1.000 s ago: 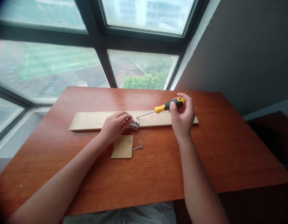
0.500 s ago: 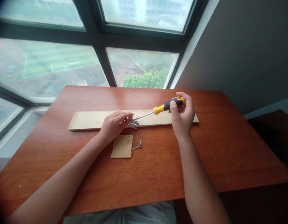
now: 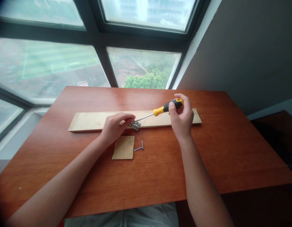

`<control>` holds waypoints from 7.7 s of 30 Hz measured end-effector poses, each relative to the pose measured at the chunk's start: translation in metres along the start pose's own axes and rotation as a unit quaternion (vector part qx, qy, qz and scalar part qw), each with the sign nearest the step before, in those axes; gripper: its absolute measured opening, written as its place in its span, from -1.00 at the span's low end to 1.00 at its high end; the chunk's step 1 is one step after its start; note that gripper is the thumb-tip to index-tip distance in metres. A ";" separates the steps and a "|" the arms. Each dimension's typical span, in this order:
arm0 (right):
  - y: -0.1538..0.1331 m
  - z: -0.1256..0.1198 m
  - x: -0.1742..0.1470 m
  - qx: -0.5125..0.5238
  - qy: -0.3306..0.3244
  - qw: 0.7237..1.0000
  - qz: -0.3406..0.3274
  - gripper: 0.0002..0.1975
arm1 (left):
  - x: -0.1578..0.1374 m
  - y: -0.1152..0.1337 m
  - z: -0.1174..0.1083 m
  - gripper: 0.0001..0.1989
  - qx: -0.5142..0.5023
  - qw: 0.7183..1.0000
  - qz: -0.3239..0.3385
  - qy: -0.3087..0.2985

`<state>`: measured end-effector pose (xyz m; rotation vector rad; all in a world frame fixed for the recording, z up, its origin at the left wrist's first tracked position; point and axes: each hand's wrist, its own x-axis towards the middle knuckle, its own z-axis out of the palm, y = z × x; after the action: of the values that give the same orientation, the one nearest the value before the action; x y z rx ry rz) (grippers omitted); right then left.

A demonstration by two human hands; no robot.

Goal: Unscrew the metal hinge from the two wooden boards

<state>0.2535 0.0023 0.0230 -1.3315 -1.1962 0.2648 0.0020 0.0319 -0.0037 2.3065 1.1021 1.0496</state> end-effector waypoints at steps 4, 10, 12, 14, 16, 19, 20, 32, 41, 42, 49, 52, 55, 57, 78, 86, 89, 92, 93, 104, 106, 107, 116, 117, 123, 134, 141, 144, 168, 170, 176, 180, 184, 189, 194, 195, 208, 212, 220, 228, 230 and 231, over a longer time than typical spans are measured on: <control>0.003 0.000 0.000 -0.017 0.000 1.000 -0.003 -0.70 | 0.001 0.000 -0.004 -0.83 0.016 1.000 0.008 -0.021; 0.000 0.000 0.001 0.011 -0.010 1.000 0.019 -0.71 | 0.001 -0.002 -0.006 -0.83 -0.013 0.999 -0.005 -0.052; 0.000 0.001 0.001 0.019 -0.001 1.000 0.024 -0.70 | 0.001 -0.003 -0.005 -0.83 -0.007 0.999 0.000 -0.054; 0.001 0.001 0.002 0.017 0.004 0.999 0.026 -0.69 | 0.001 -0.005 -0.004 -0.83 0.009 0.999 -0.001 -0.044; 0.002 0.001 0.002 0.013 0.001 1.000 0.023 -0.69 | 0.001 -0.007 -0.004 -0.83 0.020 0.999 -0.002 -0.032; 0.004 0.002 0.002 0.010 0.000 1.000 0.010 -0.70 | 0.001 -0.007 -0.003 -0.84 0.023 0.999 0.003 -0.026; 0.004 0.002 0.002 0.010 0.004 1.000 0.008 -0.70 | 0.001 -0.006 -0.004 -0.85 0.017 1.000 0.005 -0.025; 0.005 0.003 0.001 0.008 0.011 1.000 0.016 -0.70 | 0.001 -0.004 -0.013 -0.86 -0.028 0.997 0.033 -0.063; 0.009 0.005 0.002 0.014 0.024 0.999 0.017 -0.73 | 0.001 -0.004 -0.015 -0.87 -0.016 0.997 0.049 -0.052; 0.009 0.005 0.002 0.017 0.022 0.999 0.022 -0.73 | 0.001 -0.004 -0.015 -0.87 -0.016 0.997 0.049 -0.052; 0.004 0.004 0.003 0.050 0.032 0.997 0.044 -0.75 | 0.002 0.003 -0.019 -0.90 -0.077 0.997 0.003 -0.031; 0.004 0.002 0.005 0.063 0.039 0.996 0.049 -0.75 | 0.003 0.010 -0.022 -0.90 -0.108 0.994 0.003 -0.034; 0.006 0.000 0.006 0.064 0.045 0.996 0.047 -0.75 | 0.002 0.019 -0.023 -0.90 -0.136 0.988 0.007 -0.075; 0.006 0.000 0.006 0.062 0.044 0.996 0.047 -0.76 | 0.000 0.024 -0.022 -0.88 -0.133 0.980 0.010 -0.147; 0.014 -0.014 0.018 0.082 0.083 0.991 0.065 -0.78 | -0.006 0.016 0.002 -0.79 0.032 0.993 -0.005 -0.109; 0.013 -0.018 0.021 0.085 0.088 0.990 0.066 -0.80 | -0.001 0.016 0.008 -0.82 0.096 0.987 -0.025 -0.124; 0.012 -0.018 0.021 0.080 0.079 0.992 0.061 -0.80 | 0.000 0.016 0.010 -0.85 0.092 0.989 -0.027 -0.115; 0.011 -0.018 0.020 0.066 0.067 0.994 0.059 -0.80 | 0.000 0.017 0.010 -0.87 0.085 0.990 -0.024 -0.111; 0.011 -0.018 0.020 0.061 0.063 0.994 0.059 -0.80 | 0.000 0.017 0.011 -0.88 0.082 0.991 -0.024 -0.107; 0.012 -0.016 0.017 0.048 0.028 0.996 0.073 -0.78 | 0.002 0.019 0.009 -0.93 0.011 0.997 -0.044 -0.066; 0.012 -0.015 0.016 0.047 0.027 0.996 0.069 -0.78 | 0.002 0.020 0.008 -0.94 0.006 0.997 -0.046 -0.055; 0.013 -0.015 0.016 0.046 0.028 0.996 0.067 -0.78 | 0.002 0.020 0.007 -0.95 0.005 0.998 -0.046 -0.052; 0.013 -0.017 0.017 0.041 0.036 0.996 0.064 -0.78 | -0.003 0.025 -0.006 -0.92 -0.018 0.989 -0.008 -0.149; 0.013 -0.017 0.017 0.042 0.036 0.996 0.065 -0.78 | -0.004 0.027 -0.008 -0.90 -0.016 0.985 0.006 -0.173; 0.013 -0.016 0.017 0.044 0.029 0.996 0.071 -0.79 | -0.007 0.039 -0.015 -0.88 0.022 0.957 0.051 -0.286; 0.014 -0.015 0.019 0.098 0.027 0.987 0.121 -0.77 | -0.007 0.032 -0.018 -0.82 0.076 0.957 0.073 -0.269; 0.021 -0.014 0.021 0.213 0.002 0.947 0.242 -0.70 | 0.002 0.026 -0.035 -0.85 0.099 0.964 0.032 -0.245; 0.022 -0.011 0.018 0.256 -0.058 0.914 0.309 -0.67 | -0.001 0.032 -0.036 -0.84 0.114 0.960 0.038 -0.254; -0.015 0.021 -0.018 0.328 -0.308 0.824 0.344 -0.70 | -0.079 0.061 -0.009 -0.54 0.212 0.940 0.096 -0.249; -0.016 0.020 -0.018 0.327 -0.318 0.820 0.346 -0.74 | -0.076 0.059 -0.013 -0.54 0.223 0.941 0.095 -0.235; -0.015 0.022 -0.017 0.289 -0.332 0.830 0.343 -0.73 | -0.059 0.043 -0.026 -0.38 0.277 0.944 0.016 -0.177; -0.011 0.025 -0.019 0.209 -0.310 0.869 0.324 -0.74 | -0.050 0.030 -0.022 -0.45 0.304 0.938 -0.037 -0.165; -0.007 0.030 -0.023 0.130 -0.311 0.894 0.294 -0.73 | -0.048 0.022 -0.012 -0.43 0.322 0.931 -0.046 -0.166; 0.000 0.031 -0.026 0.029 -0.302 0.927 0.220 -0.72 | -0.048 0.012 -0.013 -0.44 0.339 0.925 -0.054 -0.161; 0.001 0.028 -0.024 -0.112 -0.275 0.944 0.141 -0.81 | -0.047 -0.005 -0.028 -0.45 0.352 0.920 -0.072 -0.157; 0.000 0.029 -0.024 -0.138 -0.272 0.944 0.128 -0.83 | -0.048 -0.009 -0.033 -0.45 0.355 0.918 -0.077 -0.158; 0.003 0.037 -0.033 -0.259 -0.316 0.911 0.055 -0.82 | -0.058 -0.059 -0.099 -0.46 0.362 0.911 -0.135 -0.142; 0.003 0.036 -0.032 -0.285 -0.311 0.905 0.046 -0.82 | -0.052 -0.044 -0.098 -0.51 0.325 0.929 -0.130 -0.119; 0.009 0.037 -0.032 -0.306 -0.296 0.904 0.035 -0.81 | -0.044 0.064 -0.008 -0.56 0.180 0.954 0.103 -0.215; 0.017 0.028 -0.022 -0.314 -0.235 0.919 0.041 -0.77 | -0.042 0.035 0.007 -0.58 0.178 0.948 0.093 -0.245; 0.016 0.030 -0.024 -0.311 -0.239 0.919 0.038 -0.78 | -0.042 0.030 0.003 -0.57 0.187 0.947 0.092 -0.244; 0.015 0.031 -0.025 -0.310 -0.243 0.919 0.036 -0.79 | -0.042 0.028 0.002 -0.57 0.193 0.948 0.086 -0.237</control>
<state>0.2254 0.0064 -0.0088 -1.9355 -1.7411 0.2911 0.0001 -0.0180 -0.0075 2.7969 0.9809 0.2995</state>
